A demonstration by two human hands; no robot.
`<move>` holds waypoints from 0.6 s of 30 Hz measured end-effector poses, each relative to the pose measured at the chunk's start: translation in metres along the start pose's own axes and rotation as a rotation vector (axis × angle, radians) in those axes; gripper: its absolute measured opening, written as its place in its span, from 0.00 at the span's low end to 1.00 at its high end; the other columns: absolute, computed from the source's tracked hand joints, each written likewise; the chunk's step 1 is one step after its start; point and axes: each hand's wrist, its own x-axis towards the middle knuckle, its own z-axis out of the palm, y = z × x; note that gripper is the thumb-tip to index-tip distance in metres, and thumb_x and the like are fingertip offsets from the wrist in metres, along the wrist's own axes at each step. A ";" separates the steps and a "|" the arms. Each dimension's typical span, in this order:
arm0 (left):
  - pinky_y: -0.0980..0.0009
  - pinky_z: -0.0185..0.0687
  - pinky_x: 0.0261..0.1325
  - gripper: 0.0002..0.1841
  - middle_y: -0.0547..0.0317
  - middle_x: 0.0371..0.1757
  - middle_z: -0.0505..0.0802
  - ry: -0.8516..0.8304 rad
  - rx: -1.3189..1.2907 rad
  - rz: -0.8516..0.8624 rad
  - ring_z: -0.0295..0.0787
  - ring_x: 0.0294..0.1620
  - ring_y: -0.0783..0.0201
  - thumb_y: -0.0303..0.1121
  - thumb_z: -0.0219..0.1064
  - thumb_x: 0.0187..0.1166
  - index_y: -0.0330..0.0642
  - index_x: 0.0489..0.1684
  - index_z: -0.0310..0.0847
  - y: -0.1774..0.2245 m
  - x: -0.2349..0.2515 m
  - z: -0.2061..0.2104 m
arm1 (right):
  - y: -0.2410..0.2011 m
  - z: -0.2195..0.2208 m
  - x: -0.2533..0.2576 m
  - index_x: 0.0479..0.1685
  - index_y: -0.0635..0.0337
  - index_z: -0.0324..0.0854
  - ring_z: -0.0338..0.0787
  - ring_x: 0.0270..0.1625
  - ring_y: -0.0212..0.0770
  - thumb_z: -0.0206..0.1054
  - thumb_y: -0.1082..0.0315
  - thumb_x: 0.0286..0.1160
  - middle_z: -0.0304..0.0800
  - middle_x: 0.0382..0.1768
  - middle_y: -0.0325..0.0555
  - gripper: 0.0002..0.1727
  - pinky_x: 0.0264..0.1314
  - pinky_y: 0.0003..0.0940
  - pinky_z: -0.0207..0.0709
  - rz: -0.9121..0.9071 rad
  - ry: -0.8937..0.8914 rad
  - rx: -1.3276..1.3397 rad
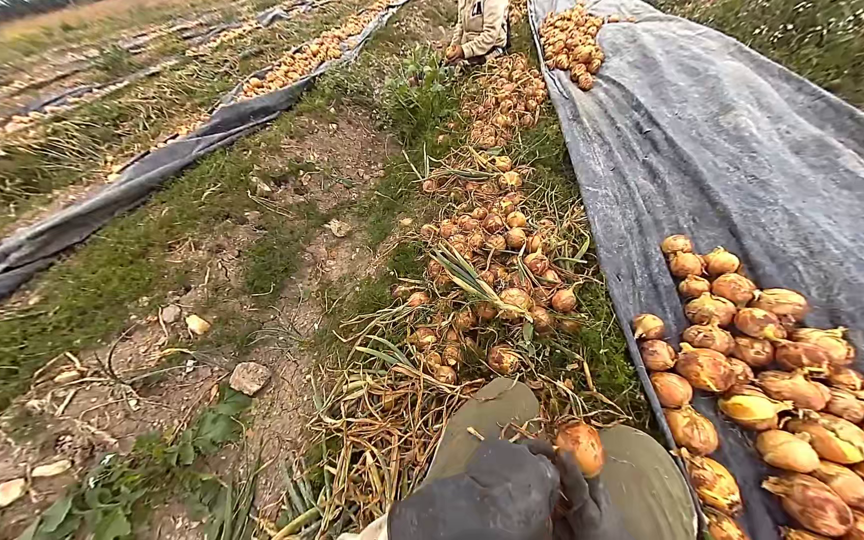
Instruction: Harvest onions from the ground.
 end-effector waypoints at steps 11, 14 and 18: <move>0.44 0.71 0.82 0.23 0.40 0.80 0.81 0.058 0.064 -0.468 0.75 0.82 0.40 0.27 0.54 0.87 0.40 0.81 0.75 -0.095 0.041 -0.041 | -0.013 -0.109 0.055 0.82 0.54 0.65 0.77 0.13 0.35 0.38 0.41 0.91 0.75 0.21 0.32 0.33 0.11 0.33 0.79 -0.575 0.414 0.109; 0.38 0.83 0.64 0.16 0.40 0.61 0.90 0.225 0.090 -0.402 0.87 0.65 0.38 0.31 0.66 0.75 0.41 0.60 0.87 -0.205 0.150 0.039 | -0.016 -0.122 0.065 0.87 0.54 0.62 0.77 0.11 0.36 0.35 0.48 0.94 0.75 0.18 0.33 0.31 0.09 0.34 0.78 -0.590 0.420 0.109; 0.32 0.82 0.65 0.28 0.35 0.73 0.83 0.028 -0.043 -0.551 0.80 0.74 0.33 0.42 0.72 0.71 0.43 0.72 0.81 -0.219 0.168 0.054 | 0.006 -0.096 0.060 0.83 0.57 0.67 0.77 0.12 0.38 0.35 0.55 0.95 0.75 0.19 0.36 0.28 0.10 0.37 0.78 -0.372 0.293 0.082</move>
